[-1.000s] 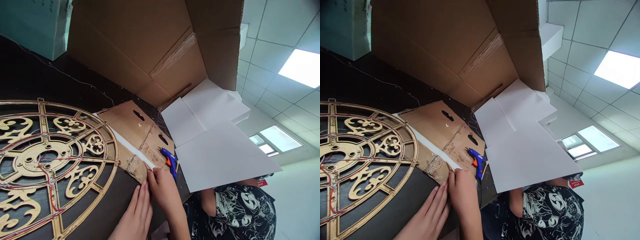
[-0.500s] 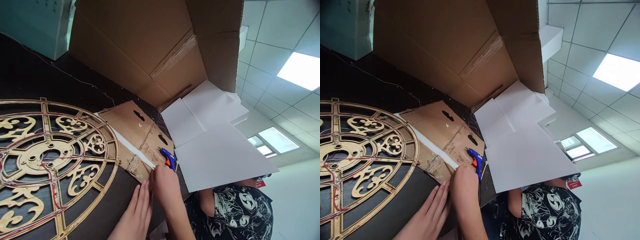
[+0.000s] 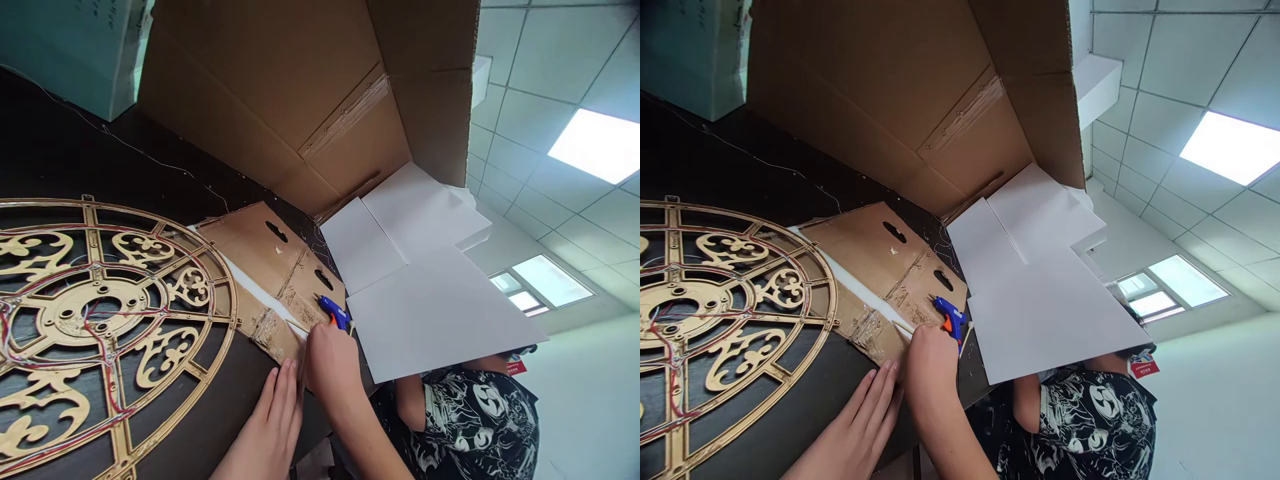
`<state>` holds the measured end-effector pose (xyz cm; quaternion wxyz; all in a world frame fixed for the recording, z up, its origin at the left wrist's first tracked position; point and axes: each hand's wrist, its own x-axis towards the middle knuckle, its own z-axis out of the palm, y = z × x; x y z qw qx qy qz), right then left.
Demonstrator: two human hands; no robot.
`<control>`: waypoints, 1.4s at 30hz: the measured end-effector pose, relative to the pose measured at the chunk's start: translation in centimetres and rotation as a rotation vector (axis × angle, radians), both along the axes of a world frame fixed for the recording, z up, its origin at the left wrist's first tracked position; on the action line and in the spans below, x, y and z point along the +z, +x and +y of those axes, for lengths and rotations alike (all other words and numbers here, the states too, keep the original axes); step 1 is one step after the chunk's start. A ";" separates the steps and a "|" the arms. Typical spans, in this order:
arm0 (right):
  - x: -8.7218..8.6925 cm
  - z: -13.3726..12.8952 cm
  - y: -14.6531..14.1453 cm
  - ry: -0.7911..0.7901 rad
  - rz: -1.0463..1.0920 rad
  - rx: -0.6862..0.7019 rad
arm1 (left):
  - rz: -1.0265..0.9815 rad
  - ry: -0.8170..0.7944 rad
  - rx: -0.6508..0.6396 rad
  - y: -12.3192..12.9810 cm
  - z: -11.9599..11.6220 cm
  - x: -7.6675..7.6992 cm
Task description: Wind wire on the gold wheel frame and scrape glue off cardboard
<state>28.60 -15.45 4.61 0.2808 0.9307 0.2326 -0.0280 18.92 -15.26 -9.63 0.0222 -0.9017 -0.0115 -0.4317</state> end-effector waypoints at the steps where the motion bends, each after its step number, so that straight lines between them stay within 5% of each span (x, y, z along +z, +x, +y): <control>1: -0.1 0.1 -0.1 -0.007 0.008 -0.001 | 0.000 -0.002 -0.001 0.0 0.0 -0.1; 22: -1.2 0.5 0.3 0.024 -0.020 0.007 | 0.053 0.008 -0.026 -0.3 0.0 -0.2; 33: -1.7 -5.6 1.2 0.018 -0.116 -0.108 | 0.038 -0.012 0.021 0.1 -0.6 -0.7; 42: -2.2 -3.2 0.3 -0.038 -0.108 -0.056 | 0.000 -0.007 -0.001 0.3 -0.2 -0.7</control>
